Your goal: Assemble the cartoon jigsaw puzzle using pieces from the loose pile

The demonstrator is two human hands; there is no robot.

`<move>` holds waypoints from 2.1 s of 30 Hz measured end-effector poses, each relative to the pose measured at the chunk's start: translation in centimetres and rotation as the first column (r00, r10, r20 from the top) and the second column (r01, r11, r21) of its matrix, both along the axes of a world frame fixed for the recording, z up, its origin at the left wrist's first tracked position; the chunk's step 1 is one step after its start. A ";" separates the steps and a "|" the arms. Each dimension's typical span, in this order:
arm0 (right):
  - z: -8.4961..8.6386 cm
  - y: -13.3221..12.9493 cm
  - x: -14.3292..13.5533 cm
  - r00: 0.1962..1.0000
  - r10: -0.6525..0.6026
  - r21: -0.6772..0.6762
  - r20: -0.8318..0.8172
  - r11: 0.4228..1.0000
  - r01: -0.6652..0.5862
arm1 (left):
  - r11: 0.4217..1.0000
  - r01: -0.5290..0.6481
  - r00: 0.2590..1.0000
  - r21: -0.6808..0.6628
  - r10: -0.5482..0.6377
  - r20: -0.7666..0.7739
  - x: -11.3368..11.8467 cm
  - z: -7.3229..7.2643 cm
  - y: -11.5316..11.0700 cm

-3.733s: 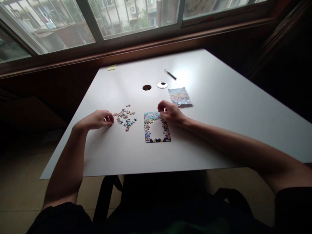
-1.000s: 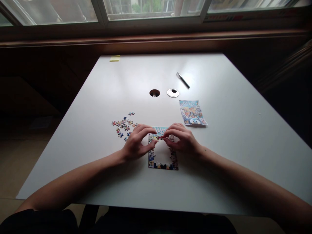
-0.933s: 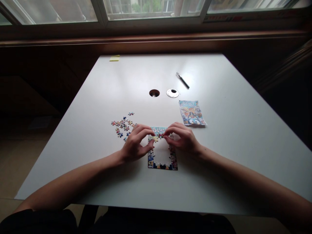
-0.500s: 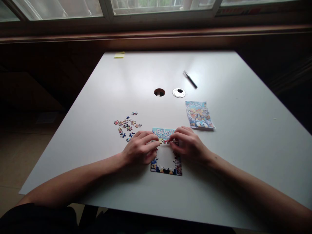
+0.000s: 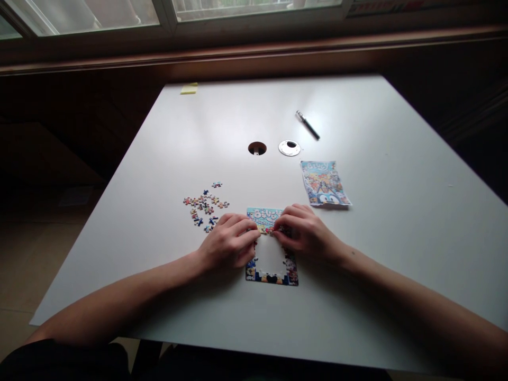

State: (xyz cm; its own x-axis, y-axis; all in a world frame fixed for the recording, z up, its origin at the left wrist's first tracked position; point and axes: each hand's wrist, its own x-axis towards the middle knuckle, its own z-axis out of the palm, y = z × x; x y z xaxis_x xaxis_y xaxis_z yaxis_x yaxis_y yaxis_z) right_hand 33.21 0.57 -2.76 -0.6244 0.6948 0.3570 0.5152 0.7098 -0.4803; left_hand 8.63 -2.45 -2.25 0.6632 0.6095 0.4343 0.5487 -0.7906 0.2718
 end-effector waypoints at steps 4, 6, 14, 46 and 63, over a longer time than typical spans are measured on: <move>0.0 0.0 0.0 1.000 0.004 -0.007 0.005 1.000 -0.004 | 1.000 -0.001 1.000 -0.004 0.001 -0.005 0.0 0.0 0.0; 0.1 -0.1 0.0 1.000 0.003 -0.011 0.000 1.000 -0.003 | 1.000 -0.004 1.000 -0.005 0.004 -0.006 0.0 0.0 0.0; 0.4 0.0 0.2 0.997 0.006 -0.047 -0.079 0.999 -0.010 | 1.000 -0.013 1.000 -0.012 0.013 -0.024 0.0 0.0 0.0; 0.4 -0.1 0.1 0.993 0.116 0.048 -0.011 0.992 -0.115 | 0.997 0.041 0.979 -0.058 -0.052 -0.198 -0.1 0.1 0.0; 0.7 -0.1 0.1 0.994 0.109 0.032 -0.011 0.994 -0.108 | 0.996 0.040 0.982 -0.074 -0.052 -0.183 -0.1 0.0 0.0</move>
State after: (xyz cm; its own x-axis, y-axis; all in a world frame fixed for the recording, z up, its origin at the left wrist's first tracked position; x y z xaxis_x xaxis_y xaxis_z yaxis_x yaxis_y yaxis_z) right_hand 33.35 0.42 -2.04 -0.6907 0.6114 0.3861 0.4282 0.7761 -0.4630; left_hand 8.53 -2.45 -2.23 0.7560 0.6009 0.2598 0.5579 -0.7990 0.2246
